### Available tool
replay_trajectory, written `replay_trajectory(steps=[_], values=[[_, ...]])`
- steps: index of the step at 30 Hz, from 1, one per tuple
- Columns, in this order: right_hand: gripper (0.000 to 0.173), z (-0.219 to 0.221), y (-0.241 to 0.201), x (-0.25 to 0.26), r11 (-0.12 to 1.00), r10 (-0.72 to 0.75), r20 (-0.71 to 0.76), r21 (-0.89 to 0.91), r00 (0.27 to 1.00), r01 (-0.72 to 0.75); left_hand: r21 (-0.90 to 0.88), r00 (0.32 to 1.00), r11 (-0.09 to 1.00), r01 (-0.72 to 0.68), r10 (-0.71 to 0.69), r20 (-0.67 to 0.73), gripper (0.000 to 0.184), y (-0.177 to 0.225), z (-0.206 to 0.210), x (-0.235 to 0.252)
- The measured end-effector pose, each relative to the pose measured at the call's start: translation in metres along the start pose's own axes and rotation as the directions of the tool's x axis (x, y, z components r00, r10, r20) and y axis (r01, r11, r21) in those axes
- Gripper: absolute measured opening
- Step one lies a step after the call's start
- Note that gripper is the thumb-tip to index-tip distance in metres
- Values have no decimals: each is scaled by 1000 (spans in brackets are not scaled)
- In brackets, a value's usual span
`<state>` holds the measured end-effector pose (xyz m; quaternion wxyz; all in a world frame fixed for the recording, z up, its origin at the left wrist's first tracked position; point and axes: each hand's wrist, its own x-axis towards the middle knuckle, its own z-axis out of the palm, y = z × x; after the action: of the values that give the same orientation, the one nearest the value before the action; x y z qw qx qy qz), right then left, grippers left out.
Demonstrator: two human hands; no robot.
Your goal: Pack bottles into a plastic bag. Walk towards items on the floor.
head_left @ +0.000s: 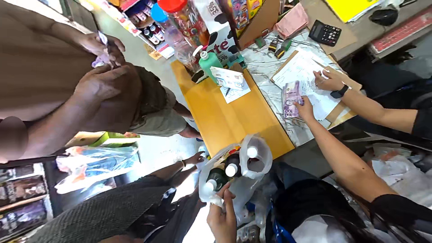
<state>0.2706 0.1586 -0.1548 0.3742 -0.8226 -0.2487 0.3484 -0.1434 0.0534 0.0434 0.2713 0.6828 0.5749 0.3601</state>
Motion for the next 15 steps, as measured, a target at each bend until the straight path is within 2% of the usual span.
replay_trajectory(steps=[6, 11, 15], values=[[47, -27, 24, -11, 985, 145, -130, 111, 981, -131, 14, 1000, 1000, -15, 15, 20, 30, 3, 1, 2], [51, -24, 36, -18, 945, 272, -127, 223, 954, -240, 29, 999, 999, -19, 18, 41, 31, 1, 2, 2], [51, -23, 27, -26, 910, 349, -72, 265, 934, -320, 30, 997, 999, -44, 43, 58, 31, 0, 1, 1]])
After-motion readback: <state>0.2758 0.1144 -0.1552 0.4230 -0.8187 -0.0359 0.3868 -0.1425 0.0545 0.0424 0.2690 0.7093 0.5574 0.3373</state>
